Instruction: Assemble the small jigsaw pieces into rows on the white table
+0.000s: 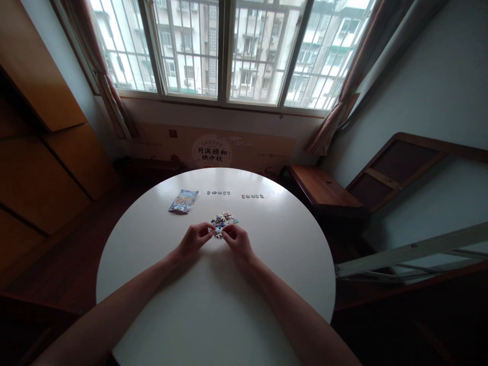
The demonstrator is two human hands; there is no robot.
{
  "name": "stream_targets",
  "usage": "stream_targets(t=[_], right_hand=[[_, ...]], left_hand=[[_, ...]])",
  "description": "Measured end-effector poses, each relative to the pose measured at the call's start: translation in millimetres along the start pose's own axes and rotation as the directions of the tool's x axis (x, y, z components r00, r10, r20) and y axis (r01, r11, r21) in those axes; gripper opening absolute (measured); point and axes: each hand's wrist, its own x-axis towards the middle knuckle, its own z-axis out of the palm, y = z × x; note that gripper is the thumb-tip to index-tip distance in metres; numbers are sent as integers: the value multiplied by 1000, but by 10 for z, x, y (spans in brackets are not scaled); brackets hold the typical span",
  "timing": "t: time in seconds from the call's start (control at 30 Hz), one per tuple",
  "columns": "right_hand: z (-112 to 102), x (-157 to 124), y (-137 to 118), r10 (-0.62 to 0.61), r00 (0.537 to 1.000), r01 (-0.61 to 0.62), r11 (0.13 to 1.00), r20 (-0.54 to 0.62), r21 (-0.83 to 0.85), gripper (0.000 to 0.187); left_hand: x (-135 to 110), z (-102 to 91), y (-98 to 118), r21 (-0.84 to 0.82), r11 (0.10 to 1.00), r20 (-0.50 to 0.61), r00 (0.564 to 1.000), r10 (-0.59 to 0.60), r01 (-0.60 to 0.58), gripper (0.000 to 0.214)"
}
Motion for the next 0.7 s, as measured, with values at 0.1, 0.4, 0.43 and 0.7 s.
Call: stream_targets(t=[0.1,0.4,0.43,0.7], right_hand=[[0,2,2,0,1000,0,1000,0,-9,15],[1,4,4,-1,1000,1,1000,-1,-14,15],[0,3,0,-1,1000,1,1000,-1,-13,15],[-1,2,-2,-2,1000,2,1000,0,-14,14]], left_hand=[[0,-3,6,-1,1000,-2,1000,0,0,26],[0,2,-8,-3,1000,-6,1000,7,-7,26],[1,2,-9,-5,1000,-6,1000,8,-8,26],[0,-5,13,-10,1000,4,1000,-6,6,26]])
